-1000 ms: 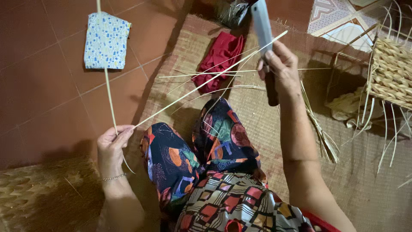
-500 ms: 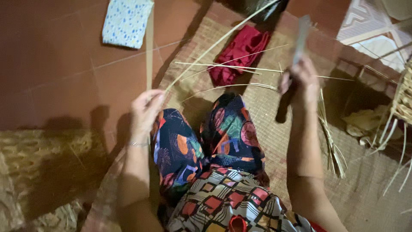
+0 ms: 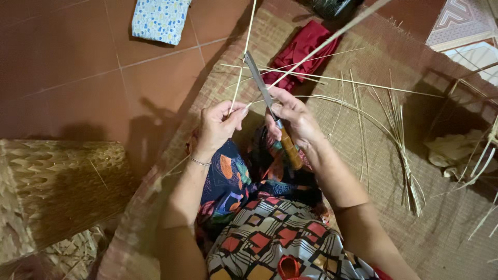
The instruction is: The person sits on a mat and uses a large knife to shave thin strips from long bamboo sticks. They hold the sticks with one hand and scrape the blade along the length of the sticks to remove the outer layer, occasionally adjusting their grip.
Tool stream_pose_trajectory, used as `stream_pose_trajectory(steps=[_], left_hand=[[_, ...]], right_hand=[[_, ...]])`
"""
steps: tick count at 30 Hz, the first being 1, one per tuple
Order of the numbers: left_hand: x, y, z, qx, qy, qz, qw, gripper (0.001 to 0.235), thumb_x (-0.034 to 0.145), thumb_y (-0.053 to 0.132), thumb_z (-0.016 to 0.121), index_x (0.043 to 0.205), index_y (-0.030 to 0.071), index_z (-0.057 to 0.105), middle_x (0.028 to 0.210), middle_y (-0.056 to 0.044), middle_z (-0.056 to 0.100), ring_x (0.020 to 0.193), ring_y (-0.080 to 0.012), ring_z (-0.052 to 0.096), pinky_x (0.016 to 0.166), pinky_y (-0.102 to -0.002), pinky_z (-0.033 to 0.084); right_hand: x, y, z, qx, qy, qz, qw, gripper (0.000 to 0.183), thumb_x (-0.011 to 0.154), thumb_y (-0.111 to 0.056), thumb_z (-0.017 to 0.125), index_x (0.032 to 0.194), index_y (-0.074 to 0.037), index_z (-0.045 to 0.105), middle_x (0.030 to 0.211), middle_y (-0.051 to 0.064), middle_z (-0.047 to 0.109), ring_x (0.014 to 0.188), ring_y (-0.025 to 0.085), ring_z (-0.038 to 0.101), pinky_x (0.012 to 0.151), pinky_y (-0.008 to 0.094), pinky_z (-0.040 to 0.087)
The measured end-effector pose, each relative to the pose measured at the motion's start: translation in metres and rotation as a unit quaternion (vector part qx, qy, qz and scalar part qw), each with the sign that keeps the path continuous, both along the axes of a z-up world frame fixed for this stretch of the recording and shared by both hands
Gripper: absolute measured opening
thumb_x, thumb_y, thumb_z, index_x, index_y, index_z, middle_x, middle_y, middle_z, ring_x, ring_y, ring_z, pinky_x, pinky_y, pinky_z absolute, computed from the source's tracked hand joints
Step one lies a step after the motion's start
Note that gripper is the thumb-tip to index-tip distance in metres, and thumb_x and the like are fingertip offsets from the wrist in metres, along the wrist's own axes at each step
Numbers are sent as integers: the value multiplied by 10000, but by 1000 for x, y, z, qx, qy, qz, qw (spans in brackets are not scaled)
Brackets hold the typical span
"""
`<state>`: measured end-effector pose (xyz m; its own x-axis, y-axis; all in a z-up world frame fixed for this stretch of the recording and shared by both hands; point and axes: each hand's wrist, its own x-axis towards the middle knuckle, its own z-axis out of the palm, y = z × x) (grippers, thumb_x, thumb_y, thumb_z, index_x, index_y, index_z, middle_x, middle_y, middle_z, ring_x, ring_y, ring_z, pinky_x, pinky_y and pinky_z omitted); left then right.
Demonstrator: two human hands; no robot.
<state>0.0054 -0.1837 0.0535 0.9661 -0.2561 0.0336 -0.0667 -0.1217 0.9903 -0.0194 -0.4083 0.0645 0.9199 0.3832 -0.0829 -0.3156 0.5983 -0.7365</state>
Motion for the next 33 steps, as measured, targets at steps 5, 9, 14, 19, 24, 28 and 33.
stream_pose_trajectory(steps=[5, 9, 14, 19, 24, 28, 33], left_hand=[[-3, 13, -16, -44, 22, 14, 999, 69, 957, 39, 744, 1008, -3, 763, 736, 33, 666, 598, -6, 532, 529, -188, 415], [-4, 37, -17, 17, 12, 37, 999, 60, 917, 32, 760, 967, -1, 765, 741, 16, 704, 585, -14, 569, 521, -188, 453], [-5, 80, -21, -11, 54, 23, 998, 75, 934, 33, 744, 998, -3, 752, 788, 5, 705, 644, -27, 594, 564, -191, 461], [-4, 124, -29, 9, 24, 35, 999, 106, 957, 30, 729, 1049, -19, 751, 799, -6, 696, 648, -36, 583, 584, -196, 457], [1, 120, -21, 57, 49, -9, 997, 195, 1000, 79, 648, 1156, 4, 739, 787, 6, 695, 628, -30, 555, 565, -188, 439], [5, 76, -18, 56, 61, -56, 995, 251, 986, 117, 626, 1199, 48, 740, 786, 21, 701, 587, -30, 532, 513, -189, 429], [3, 56, -19, 122, -14, -29, 992, 171, 984, 112, 721, 1120, 41, 794, 727, -4, 682, 643, -35, 572, 565, -202, 448]], right_hand=[[3, -9, -2, -46, -25, -67, 996, 482, 1030, -168, 589, 1479, -5, 528, 732, 121, 627, 535, 181, 577, 474, 285, 466], [9, -27, 4, -37, -9, -103, 994, 530, 993, -126, 647, 1495, -10, 519, 756, 119, 629, 560, 191, 584, 499, 297, 476], [16, -54, 6, -17, -4, -149, 989, 555, 959, -106, 654, 1485, -31, 491, 742, 128, 642, 548, 207, 593, 481, 324, 486], [21, -85, 13, -27, -37, -195, 980, 592, 986, -102, 668, 1548, -31, 497, 766, 112, 629, 560, 206, 574, 498, 316, 461], [16, -82, 16, -51, -33, -208, 976, 608, 965, -104, 651, 1547, -41, 484, 736, 106, 652, 541, 187, 593, 483, 312, 479], [15, -58, 7, -90, -12, -174, 981, 561, 998, -84, 590, 1548, -66, 484, 716, 92, 668, 529, 177, 603, 456, 319, 493], [10, -52, -1, -57, 9, -157, 986, 525, 1019, -55, 584, 1539, -63, 509, 712, 92, 661, 535, 182, 603, 465, 312, 486]])
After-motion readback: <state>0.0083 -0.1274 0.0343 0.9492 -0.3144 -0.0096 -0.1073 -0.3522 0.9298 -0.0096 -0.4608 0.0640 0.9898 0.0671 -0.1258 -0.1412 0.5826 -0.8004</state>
